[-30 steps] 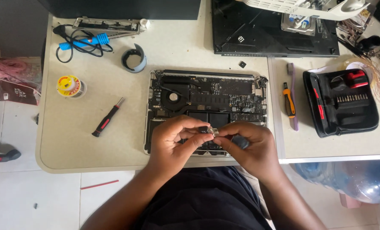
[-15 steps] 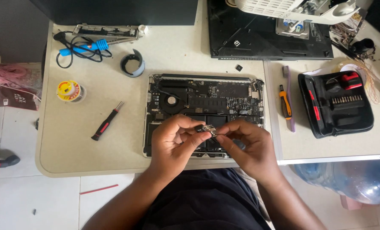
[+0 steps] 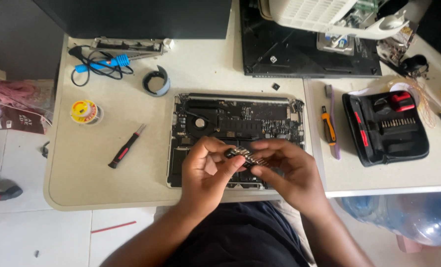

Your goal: Repairing a laptop by manipulating internal components like the fan and motherboard connectors.

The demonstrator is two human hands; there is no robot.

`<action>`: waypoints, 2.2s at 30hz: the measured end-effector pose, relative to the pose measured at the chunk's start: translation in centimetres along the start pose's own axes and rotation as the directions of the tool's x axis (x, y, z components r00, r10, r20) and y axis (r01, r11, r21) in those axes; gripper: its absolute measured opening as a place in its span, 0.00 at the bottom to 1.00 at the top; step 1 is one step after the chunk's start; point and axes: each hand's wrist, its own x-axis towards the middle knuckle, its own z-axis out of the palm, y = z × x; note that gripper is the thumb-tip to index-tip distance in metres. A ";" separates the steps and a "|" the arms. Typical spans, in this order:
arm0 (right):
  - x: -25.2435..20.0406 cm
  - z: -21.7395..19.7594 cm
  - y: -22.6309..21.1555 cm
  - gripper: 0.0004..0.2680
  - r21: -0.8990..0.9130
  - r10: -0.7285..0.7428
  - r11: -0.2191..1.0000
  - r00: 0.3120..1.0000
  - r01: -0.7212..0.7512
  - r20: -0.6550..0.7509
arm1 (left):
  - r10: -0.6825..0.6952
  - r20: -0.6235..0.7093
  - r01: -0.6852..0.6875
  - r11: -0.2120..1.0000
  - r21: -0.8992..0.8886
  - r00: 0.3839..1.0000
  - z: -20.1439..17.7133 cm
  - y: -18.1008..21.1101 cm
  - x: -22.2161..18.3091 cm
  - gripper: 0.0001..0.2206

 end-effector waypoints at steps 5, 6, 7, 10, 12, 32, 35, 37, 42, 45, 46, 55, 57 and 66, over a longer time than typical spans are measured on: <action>-1.1 -0.2 0.3 0.26 -0.226 -0.100 0.969 0.995 0.099 0.005 | -0.152 0.000 0.151 0.982 -0.112 0.988 -0.4 -0.8 -0.2 0.11; -1.2 -0.1 0.1 0.28 -0.410 -0.155 0.899 0.988 0.151 0.024 | -0.192 0.033 0.195 0.970 -0.145 0.981 -0.7 -0.9 0.0 0.10; -1.1 0.0 0.1 0.28 -0.413 -0.159 0.898 0.987 0.152 0.019 | -0.191 0.040 0.194 0.970 -0.145 0.981 -0.6 -0.8 0.1 0.10; -1.3 0.1 0.2 0.22 -0.496 -0.247 0.837 0.968 0.231 0.035 | -0.251 0.045 0.255 0.956 -0.142 0.967 -0.6 -0.5 -0.2 0.11; -1.1 -0.2 0.6 0.16 -0.550 -0.329 0.776 0.942 0.310 0.067 | -0.260 0.084 0.268 0.956 -0.115 0.962 -0.6 -0.2 -0.1 0.11; -1.0 -0.4 0.4 0.13 -0.445 -0.262 0.857 0.964 0.258 0.054 | -0.184 0.282 0.109 0.959 0.261 0.942 -1.2 3.2 1.2 0.14; -1.3 -0.4 0.7 0.15 -0.436 -0.266 0.865 0.964 0.248 0.021 | -0.162 0.287 0.041 0.922 0.386 0.944 -1.3 3.8 1.4 0.14; -1.4 -0.5 0.8 0.17 -0.428 -0.250 0.876 0.968 0.221 -0.013 | -0.151 0.283 0.008 0.892 0.452 0.947 -1.2 3.9 1.6 0.15; -1.7 -0.5 1.0 0.13 -0.420 -0.266 0.878 0.964 0.230 -0.027 | -0.018 0.368 -0.190 0.832 0.522 0.930 -1.2 4.2 1.7 0.12; -1.8 -0.6 0.8 0.13 -0.429 -0.239 0.879 0.971 0.207 -0.021 | 0.084 0.432 -0.325 0.789 0.521 0.898 -1.5 4.2 2.2 0.15; -1.8 -0.5 0.9 0.13 -0.429 -0.238 0.879 0.971 0.207 -0.021 | 0.084 0.431 -0.324 0.789 0.522 0.898 -1.5 4.3 2.3 0.15; -1.0 0.3 -0.1 0.14 -0.331 -0.188 0.926 0.982 0.179 0.008 | 0.158 0.445 -0.412 0.719 0.560 0.881 -1.2 4.3 2.2 0.13; 0.0 0.8 -0.9 0.07 -0.402 -0.335 0.849 0.938 0.343 0.093 | 0.119 0.359 -0.317 0.761 0.566 0.926 -1.3 3.6 1.9 0.09; 1.2 2.4 -0.9 0.04 -0.319 -0.423 0.856 0.906 0.407 0.019 | 0.112 0.229 -0.196 0.901 0.387 0.967 -0.9 2.8 1.8 0.08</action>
